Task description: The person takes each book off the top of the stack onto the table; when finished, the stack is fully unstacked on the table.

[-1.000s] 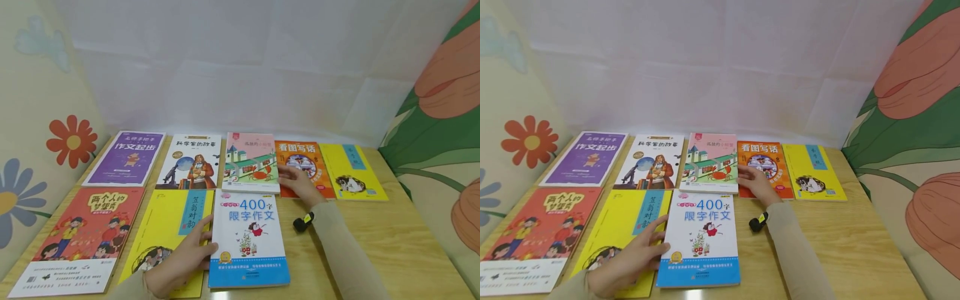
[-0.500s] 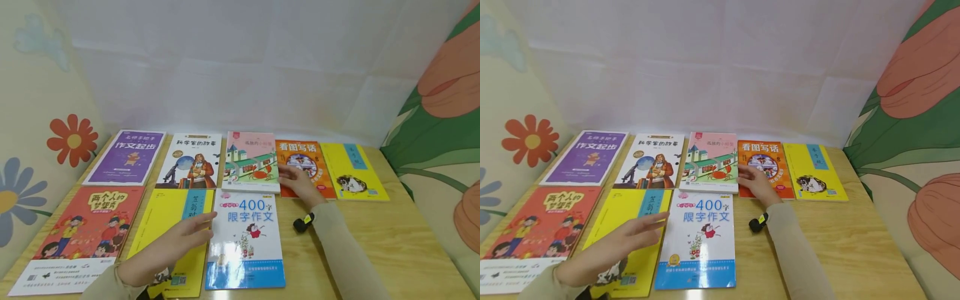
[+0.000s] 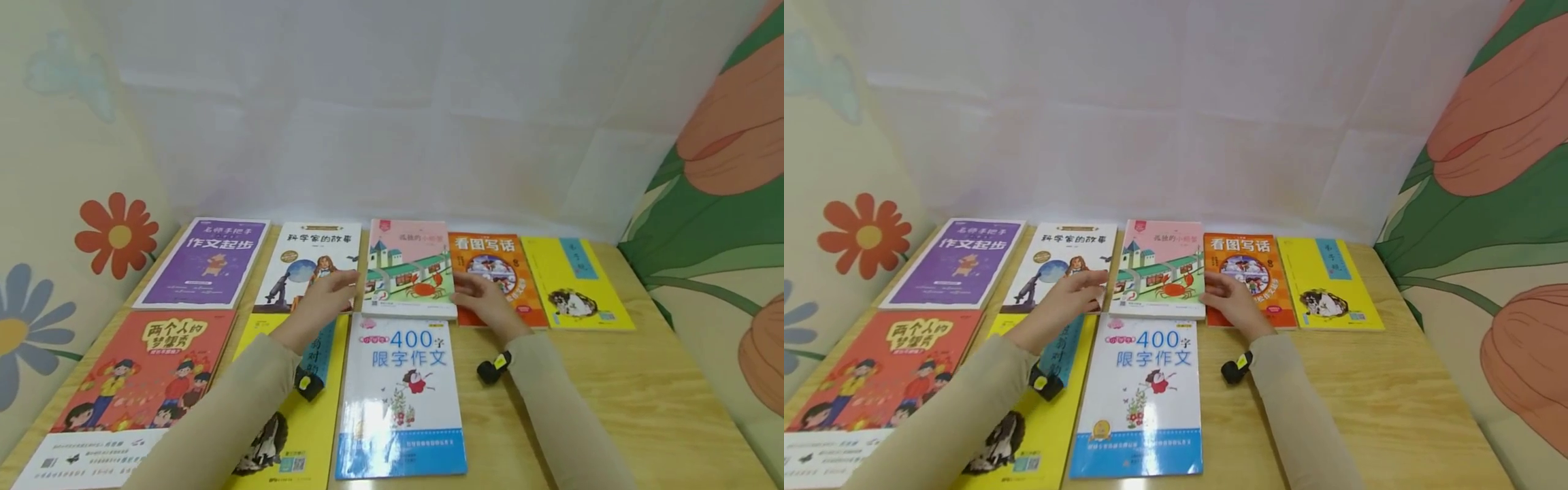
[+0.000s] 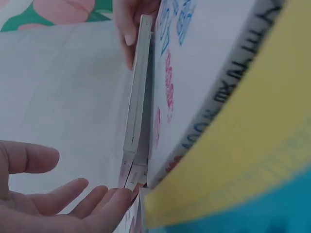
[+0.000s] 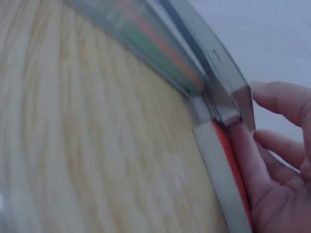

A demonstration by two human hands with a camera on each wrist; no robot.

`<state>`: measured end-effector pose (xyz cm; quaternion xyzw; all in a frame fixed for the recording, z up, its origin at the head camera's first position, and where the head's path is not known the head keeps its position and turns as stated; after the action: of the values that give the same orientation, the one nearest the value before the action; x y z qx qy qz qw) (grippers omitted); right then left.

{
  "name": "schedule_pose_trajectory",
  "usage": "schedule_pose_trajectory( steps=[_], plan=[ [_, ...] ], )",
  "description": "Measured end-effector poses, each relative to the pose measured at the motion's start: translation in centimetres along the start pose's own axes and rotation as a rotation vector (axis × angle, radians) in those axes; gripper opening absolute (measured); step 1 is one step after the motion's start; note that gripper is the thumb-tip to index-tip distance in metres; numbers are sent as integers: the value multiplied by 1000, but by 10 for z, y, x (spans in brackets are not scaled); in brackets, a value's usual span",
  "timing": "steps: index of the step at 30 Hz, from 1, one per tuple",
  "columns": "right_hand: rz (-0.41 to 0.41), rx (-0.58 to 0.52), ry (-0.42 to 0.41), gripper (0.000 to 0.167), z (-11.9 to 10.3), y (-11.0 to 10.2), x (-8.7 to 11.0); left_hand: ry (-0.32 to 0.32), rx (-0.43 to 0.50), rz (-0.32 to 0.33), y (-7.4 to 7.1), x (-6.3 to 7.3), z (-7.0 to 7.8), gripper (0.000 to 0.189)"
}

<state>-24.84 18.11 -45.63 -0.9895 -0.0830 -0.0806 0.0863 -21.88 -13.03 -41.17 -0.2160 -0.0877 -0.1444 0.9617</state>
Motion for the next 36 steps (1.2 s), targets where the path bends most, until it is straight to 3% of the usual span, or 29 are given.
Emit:
schedule_pose_trajectory(
  steps=[6, 12, 21, 29, 36],
  plan=[
    [49, 39, 40, 67, -2, 7, -1, -51, 189, -77, 11, -32, -5, 60],
    [56, 75, 7, 68, -1, 11, 0, -27, 259, -85, 15, -41, -14, 57],
    [79, 126, 58, 70, -9, 12, -3, 65, 260, -134, 15, -42, -24, 60],
    [62, 155, 134, 64, -19, 5, -4, 57, 206, -111, 14, -43, -33, 63],
    [88, -46, 211, 59, -27, 9, -5, 54, 168, -85, 14, -40, -31, 64]
  ],
)
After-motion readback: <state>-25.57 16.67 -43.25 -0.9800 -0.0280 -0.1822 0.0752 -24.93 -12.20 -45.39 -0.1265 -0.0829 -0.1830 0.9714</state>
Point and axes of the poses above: each hand's wrist, its own x-axis away from the middle knuckle, its own y-axis out of the palm, z = x × y, the point moved 2 cm from there along -x, towards the middle knuckle, and after that the axes turned 6 degrees about -x, right-handed, at the moved point
